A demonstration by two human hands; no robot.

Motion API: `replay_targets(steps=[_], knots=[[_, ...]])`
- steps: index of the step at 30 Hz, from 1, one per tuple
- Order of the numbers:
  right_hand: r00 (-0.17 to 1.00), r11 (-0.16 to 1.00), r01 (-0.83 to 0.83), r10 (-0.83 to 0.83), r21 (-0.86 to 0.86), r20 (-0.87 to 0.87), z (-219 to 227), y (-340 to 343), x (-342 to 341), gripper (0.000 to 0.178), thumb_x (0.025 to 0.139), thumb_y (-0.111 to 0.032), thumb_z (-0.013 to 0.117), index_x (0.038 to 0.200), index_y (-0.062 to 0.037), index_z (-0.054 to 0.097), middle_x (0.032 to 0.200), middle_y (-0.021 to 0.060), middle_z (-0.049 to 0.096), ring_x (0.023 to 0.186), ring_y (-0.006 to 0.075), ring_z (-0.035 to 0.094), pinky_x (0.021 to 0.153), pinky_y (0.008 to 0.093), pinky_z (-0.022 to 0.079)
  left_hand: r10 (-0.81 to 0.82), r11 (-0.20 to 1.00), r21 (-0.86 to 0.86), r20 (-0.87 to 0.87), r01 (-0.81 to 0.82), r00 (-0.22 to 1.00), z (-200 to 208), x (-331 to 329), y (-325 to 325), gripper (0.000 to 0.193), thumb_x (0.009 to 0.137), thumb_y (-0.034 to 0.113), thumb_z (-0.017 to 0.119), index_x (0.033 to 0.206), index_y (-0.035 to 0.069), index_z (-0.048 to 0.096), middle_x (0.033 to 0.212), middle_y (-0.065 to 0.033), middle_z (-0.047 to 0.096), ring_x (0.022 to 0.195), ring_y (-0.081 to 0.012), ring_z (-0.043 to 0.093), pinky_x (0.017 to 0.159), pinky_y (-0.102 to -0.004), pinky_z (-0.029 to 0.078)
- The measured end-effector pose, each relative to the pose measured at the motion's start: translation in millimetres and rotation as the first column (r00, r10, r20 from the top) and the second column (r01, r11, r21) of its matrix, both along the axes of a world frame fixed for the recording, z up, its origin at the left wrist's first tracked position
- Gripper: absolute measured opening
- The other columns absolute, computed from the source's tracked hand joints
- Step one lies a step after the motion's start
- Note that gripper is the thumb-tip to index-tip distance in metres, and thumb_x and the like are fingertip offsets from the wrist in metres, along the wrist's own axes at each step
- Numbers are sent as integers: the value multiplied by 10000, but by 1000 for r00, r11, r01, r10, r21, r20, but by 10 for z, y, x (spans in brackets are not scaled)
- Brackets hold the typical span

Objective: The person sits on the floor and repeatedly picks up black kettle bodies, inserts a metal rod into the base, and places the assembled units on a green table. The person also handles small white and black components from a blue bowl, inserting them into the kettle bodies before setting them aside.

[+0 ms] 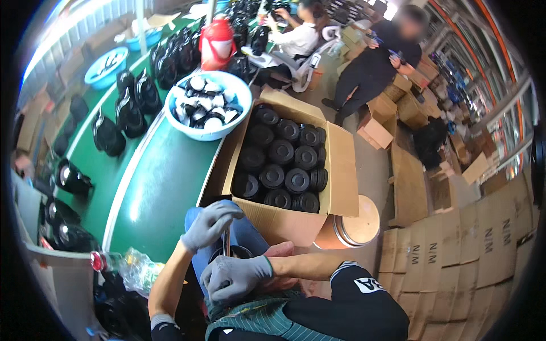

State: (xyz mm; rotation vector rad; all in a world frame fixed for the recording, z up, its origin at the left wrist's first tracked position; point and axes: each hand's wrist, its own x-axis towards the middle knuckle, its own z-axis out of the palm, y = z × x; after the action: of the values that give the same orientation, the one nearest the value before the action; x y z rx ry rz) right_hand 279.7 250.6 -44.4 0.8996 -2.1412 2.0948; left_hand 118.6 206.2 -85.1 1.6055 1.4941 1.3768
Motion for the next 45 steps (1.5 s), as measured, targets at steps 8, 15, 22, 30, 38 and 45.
replay_targets(steps=[8,15,22,30,38,45], knots=[[999,974,-34,32,-224,-12,6,-11,122,262,1064,-155,622,1072,41,796,913,105,771,834,186,743,763,318,573,-223,933,-324,-188,154,956,3,305,-416,345,1063,295,611,1340,150,755,1467,-129,661,1509,-388,453,1294,-534,294],[957,827,184,-27,-531,290,-123,495,483,479,1150,-373,506,1294,24,732,1061,89,760,935,127,723,869,291,546,-79,961,-264,-541,-80,837,6,319,-579,714,877,316,743,1550,143,578,1611,-214,498,1534,-479,398,1266,-565,351],[871,710,491,-393,-504,294,-332,795,619,581,1183,-425,399,1485,29,603,1328,159,715,1283,249,658,1162,395,457,-28,572,-575,-727,-585,686,642,664,-498,751,808,743,789,1061,37,746,894,-206,767,830,-390,781,766,-489,608],[843,841,538,-539,62,-5,-993,613,39,600,1197,-464,282,1537,-64,572,1518,176,586,1494,367,466,1300,463,280,-14,696,-452,-785,-558,619,619,811,-366,540,861,585,773,900,47,795,821,-197,770,760,-366,780,708,-488,606],[813,802,571,-521,176,-260,-1106,521,41,392,1118,-377,483,1355,-129,675,1323,130,636,1328,342,526,1198,515,338,-185,668,-547,-779,-505,600,839,1282,-474,566,988,633,567,1058,117,787,891,-228,777,770,-376,782,662,-485,601],[812,758,570,-458,319,-363,-1100,464,28,405,939,-286,665,1317,-144,695,1202,113,622,1202,334,537,1121,492,372,-103,412,-647,-732,-641,673,694,1420,-651,681,974,630,630,1333,53,592,814,-221,768,755,-444,770,653,-557,596]])
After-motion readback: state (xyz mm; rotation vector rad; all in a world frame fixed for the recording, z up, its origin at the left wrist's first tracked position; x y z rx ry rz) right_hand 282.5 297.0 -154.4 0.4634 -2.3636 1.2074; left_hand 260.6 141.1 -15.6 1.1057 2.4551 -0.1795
